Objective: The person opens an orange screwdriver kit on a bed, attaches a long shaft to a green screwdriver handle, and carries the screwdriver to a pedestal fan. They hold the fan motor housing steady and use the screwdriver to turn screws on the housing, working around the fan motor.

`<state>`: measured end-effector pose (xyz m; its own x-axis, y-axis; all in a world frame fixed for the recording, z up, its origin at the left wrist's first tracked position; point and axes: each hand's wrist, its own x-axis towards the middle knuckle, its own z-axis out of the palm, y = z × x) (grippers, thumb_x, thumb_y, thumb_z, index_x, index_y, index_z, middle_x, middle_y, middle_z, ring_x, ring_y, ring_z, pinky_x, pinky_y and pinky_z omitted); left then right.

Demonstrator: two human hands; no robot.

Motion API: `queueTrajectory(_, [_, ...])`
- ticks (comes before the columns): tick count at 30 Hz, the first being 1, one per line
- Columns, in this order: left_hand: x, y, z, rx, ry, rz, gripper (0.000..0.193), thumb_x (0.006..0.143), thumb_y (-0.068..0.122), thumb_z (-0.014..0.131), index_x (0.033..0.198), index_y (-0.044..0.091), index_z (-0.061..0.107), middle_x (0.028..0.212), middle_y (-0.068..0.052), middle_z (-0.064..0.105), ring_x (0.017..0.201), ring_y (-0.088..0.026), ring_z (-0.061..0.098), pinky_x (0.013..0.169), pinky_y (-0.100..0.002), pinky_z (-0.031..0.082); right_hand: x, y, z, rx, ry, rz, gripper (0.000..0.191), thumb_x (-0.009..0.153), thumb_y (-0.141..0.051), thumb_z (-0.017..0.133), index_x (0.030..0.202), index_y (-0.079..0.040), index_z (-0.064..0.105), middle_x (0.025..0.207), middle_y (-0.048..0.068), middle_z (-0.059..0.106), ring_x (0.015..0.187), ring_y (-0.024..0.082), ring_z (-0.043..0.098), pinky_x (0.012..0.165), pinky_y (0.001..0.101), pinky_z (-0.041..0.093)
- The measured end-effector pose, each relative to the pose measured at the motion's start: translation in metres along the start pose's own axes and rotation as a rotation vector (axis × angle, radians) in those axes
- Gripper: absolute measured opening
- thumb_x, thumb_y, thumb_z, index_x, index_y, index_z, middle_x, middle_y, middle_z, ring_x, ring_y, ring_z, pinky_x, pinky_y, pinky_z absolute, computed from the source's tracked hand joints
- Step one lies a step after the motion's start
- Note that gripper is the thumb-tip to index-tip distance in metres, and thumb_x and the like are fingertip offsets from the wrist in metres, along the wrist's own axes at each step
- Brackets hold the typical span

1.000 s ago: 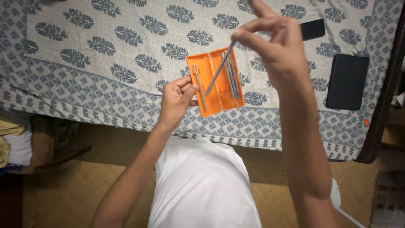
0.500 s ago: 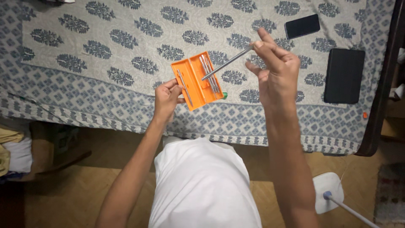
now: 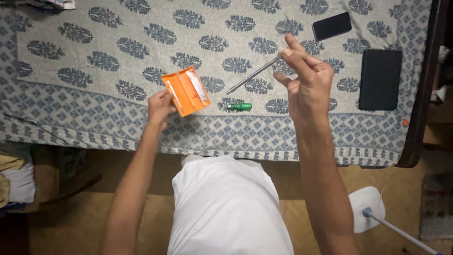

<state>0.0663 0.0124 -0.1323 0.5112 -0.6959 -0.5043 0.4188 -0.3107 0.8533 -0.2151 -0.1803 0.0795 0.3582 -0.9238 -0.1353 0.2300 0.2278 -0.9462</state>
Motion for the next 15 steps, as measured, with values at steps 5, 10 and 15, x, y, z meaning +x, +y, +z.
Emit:
queueTrajectory(5, [0.016, -0.013, -0.019, 0.141, 0.133, -0.08, 0.028, 0.102, 0.018, 0.054, 0.118, 0.004, 0.071, 0.094, -0.003, 0.075, 0.075, -0.01, 0.072, 0.058, -0.022, 0.055, -0.005, 0.0, -0.003, -0.01, 0.023, -0.002, 0.022, 0.091, -0.013, 0.074, 0.1, 0.008, 0.074, 0.154, 0.029, 0.055, 0.11, 0.024, 0.072, 0.086, 0.0487, 0.061])
queueTrajectory(10, [0.023, -0.025, -0.025, 0.242, 0.058, -0.125, 0.029, 0.103, 0.022, 0.052, 0.119, 0.008, 0.072, 0.096, -0.001, 0.074, 0.081, -0.011, 0.072, 0.065, -0.026, 0.058, -0.013, 0.0, -0.013, -0.029, 0.031, 0.012, 0.021, 0.092, -0.013, 0.073, 0.097, 0.007, 0.073, 0.154, 0.027, 0.053, 0.107, 0.018, 0.075, 0.085, 0.0416, 0.068])
queueTrajectory(15, [0.034, -0.027, -0.019, 0.27, -0.073, -0.217, 0.03, 0.103, 0.025, 0.053, 0.125, 0.01, 0.069, 0.107, -0.001, 0.074, 0.093, -0.011, 0.07, 0.075, -0.03, 0.057, -0.029, -0.008, -0.033, -0.049, 0.111, 0.023, 0.02, 0.096, -0.011, 0.072, 0.104, 0.008, 0.072, 0.156, 0.025, 0.056, 0.103, 0.018, 0.07, 0.086, 0.0403, 0.06])
